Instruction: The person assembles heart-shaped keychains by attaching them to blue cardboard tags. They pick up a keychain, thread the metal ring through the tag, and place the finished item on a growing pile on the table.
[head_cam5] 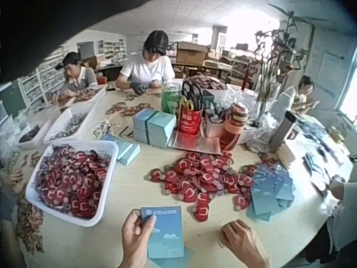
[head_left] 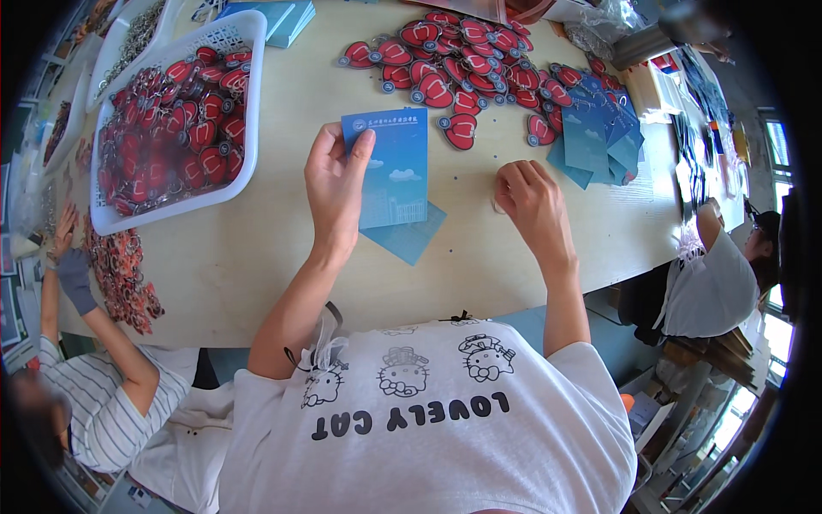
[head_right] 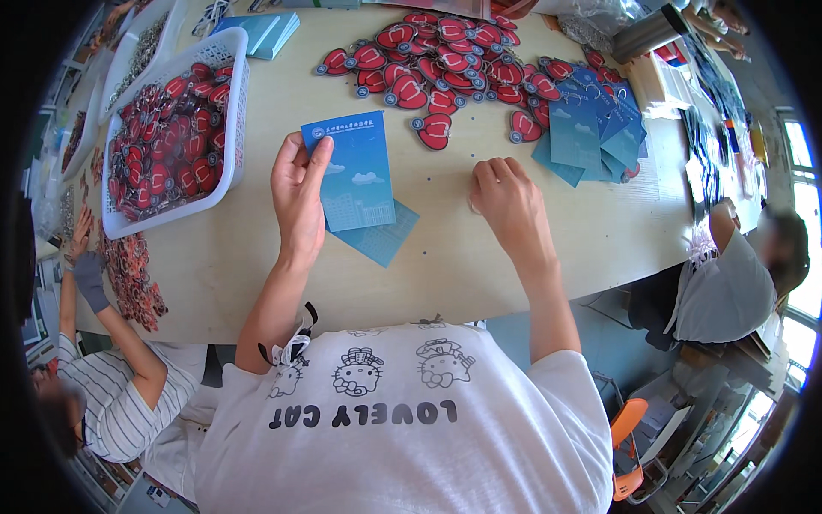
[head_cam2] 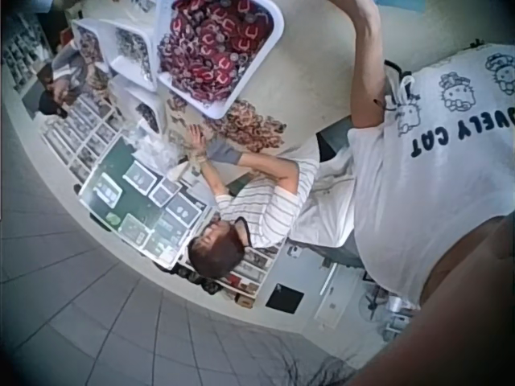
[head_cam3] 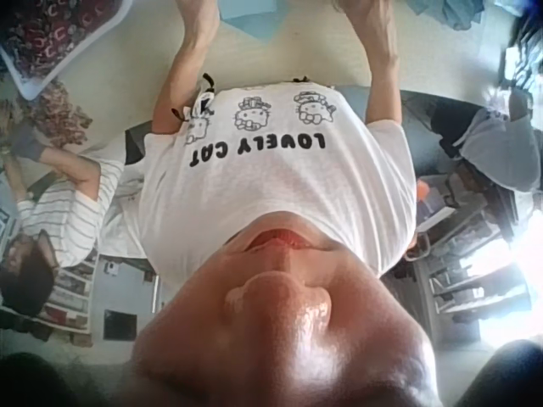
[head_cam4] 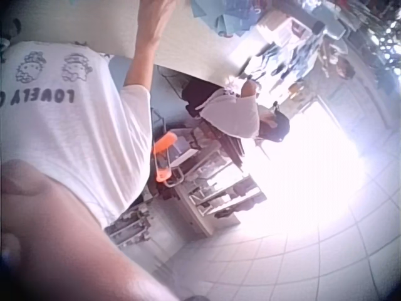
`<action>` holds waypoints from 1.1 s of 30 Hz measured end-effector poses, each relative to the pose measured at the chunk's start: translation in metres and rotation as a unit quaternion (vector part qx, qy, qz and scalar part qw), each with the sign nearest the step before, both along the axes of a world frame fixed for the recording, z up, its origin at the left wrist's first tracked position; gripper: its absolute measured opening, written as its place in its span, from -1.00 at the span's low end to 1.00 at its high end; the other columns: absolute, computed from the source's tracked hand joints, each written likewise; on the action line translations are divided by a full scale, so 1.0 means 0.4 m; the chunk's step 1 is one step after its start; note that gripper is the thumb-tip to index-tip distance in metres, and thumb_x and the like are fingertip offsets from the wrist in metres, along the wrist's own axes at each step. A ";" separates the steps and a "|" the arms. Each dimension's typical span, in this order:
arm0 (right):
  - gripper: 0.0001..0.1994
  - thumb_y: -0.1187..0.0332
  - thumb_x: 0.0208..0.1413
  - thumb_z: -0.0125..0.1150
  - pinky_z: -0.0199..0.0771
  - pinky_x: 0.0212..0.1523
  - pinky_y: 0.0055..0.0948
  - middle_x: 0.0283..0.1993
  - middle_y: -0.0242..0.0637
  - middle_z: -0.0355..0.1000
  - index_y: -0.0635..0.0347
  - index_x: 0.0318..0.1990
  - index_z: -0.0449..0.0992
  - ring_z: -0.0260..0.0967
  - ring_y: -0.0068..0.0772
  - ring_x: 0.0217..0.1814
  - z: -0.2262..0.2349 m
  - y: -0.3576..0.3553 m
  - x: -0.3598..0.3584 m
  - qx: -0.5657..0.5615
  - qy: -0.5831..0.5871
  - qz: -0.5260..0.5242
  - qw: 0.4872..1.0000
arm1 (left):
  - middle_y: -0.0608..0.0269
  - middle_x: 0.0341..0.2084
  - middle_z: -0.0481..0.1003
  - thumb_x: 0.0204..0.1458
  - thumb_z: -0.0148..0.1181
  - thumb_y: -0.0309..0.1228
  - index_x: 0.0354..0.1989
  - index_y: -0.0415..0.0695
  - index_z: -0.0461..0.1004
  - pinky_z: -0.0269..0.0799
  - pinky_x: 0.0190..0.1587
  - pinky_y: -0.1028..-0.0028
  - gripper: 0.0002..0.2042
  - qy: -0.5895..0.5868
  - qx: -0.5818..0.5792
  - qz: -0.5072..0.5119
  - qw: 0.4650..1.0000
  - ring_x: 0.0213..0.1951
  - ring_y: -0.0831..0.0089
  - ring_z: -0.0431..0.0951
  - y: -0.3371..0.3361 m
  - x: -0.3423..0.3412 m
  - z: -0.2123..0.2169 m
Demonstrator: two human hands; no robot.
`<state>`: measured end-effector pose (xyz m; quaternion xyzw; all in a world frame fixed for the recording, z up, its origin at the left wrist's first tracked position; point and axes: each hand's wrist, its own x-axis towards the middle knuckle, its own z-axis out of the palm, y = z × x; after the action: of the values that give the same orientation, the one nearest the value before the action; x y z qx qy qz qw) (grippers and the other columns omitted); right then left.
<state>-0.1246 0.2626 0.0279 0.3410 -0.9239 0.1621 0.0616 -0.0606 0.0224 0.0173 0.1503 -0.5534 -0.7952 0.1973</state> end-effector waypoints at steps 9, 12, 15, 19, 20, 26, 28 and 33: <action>-0.87 0.47 0.15 0.10 0.42 -0.36 -0.55 -0.31 -0.28 0.51 0.28 -0.19 0.50 0.45 -0.45 -0.39 0.032 -0.043 -0.049 -0.319 -0.365 -0.101 0.869 | 0.39 -0.36 0.46 0.15 0.14 -0.41 -0.24 -0.17 0.41 0.24 -0.13 0.64 -0.89 -0.013 0.023 0.010 1.000 -0.28 0.71 0.36 -0.007 0.003 -0.006; -0.88 0.49 0.15 0.07 0.43 -0.37 -0.54 -0.33 -0.25 0.52 0.28 -0.20 0.50 0.48 -0.41 -0.35 -0.011 -0.069 -0.056 -0.311 -0.215 -0.100 0.920 | 0.40 -0.36 0.46 0.15 0.15 -0.41 -0.25 -0.16 0.41 0.23 -0.13 0.64 -0.89 -0.016 0.016 0.020 1.000 -0.28 0.72 0.35 -0.016 0.002 -0.003; -0.89 0.50 0.12 0.11 0.47 -0.32 -0.44 -0.19 -0.19 0.49 0.28 -0.22 0.51 0.50 -0.28 -0.27 -0.003 -0.068 -0.040 -0.224 -0.176 -0.127 0.950 | 0.40 -0.37 0.46 0.15 0.15 -0.40 -0.25 -0.16 0.41 0.22 -0.13 0.65 -0.89 -0.020 0.015 0.027 0.999 -0.28 0.73 0.35 -0.020 0.006 -0.011; -0.86 0.48 0.06 0.19 0.45 -0.17 -0.33 -0.08 -0.18 0.43 0.25 -0.21 0.52 0.46 -0.16 -0.12 -0.018 -0.027 -0.039 -0.163 -0.058 -0.086 0.981 | 0.36 -0.35 0.45 0.15 0.13 -0.42 -0.27 -0.19 0.40 0.28 -0.15 0.61 -0.89 -0.023 0.014 0.020 0.999 -0.28 0.68 0.37 -0.021 0.003 -0.018; -0.85 0.47 0.06 0.20 0.44 -0.15 -0.34 -0.07 -0.19 0.43 0.23 -0.19 0.53 0.44 -0.17 -0.09 -0.014 -0.017 -0.038 -0.152 -0.065 -0.069 0.984 | 0.33 -0.35 0.45 0.15 0.13 -0.42 -0.29 -0.20 0.39 0.31 -0.16 0.59 -0.89 -0.026 0.014 0.020 0.999 -0.28 0.66 0.38 -0.021 0.004 -0.018; -0.78 0.48 -0.03 0.29 0.41 -0.12 -0.39 -0.05 -0.25 0.42 0.17 -0.17 0.55 0.41 -0.24 -0.04 0.036 0.021 -0.048 -0.093 -0.135 -0.010 0.986 | 0.35 -0.38 0.47 0.15 0.15 -0.41 -0.29 -0.23 0.43 0.34 -0.23 0.62 -0.86 -0.017 0.031 0.018 0.999 -0.34 0.69 0.40 -0.023 0.000 -0.016; -0.78 0.49 -0.07 0.31 0.42 -0.15 -0.43 -0.11 -0.30 0.45 0.15 -0.20 0.56 0.43 -0.30 -0.08 0.044 0.030 -0.066 -0.058 -0.154 0.001 0.986 | 0.36 -0.39 0.48 0.15 0.15 -0.41 -0.30 -0.24 0.45 0.34 -0.24 0.63 -0.86 -0.022 0.045 0.015 0.999 -0.34 0.70 0.40 -0.020 0.003 -0.011; -0.86 0.50 -0.06 0.32 0.45 -0.21 -0.54 -0.30 -0.34 0.51 0.22 -0.30 0.55 0.47 -0.48 -0.30 0.034 0.050 -0.084 -0.185 -0.342 -0.059 0.919 | 0.37 -0.40 0.48 0.15 0.15 -0.41 -0.31 -0.25 0.47 0.31 -0.23 0.64 -0.86 -0.028 0.031 0.006 0.999 -0.34 0.71 0.39 -0.023 0.005 -0.018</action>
<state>-0.1583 0.2827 0.0415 0.1925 -0.8605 0.4332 -0.1865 -0.0586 0.0133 0.0100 0.1822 -0.5332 -0.8059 0.1818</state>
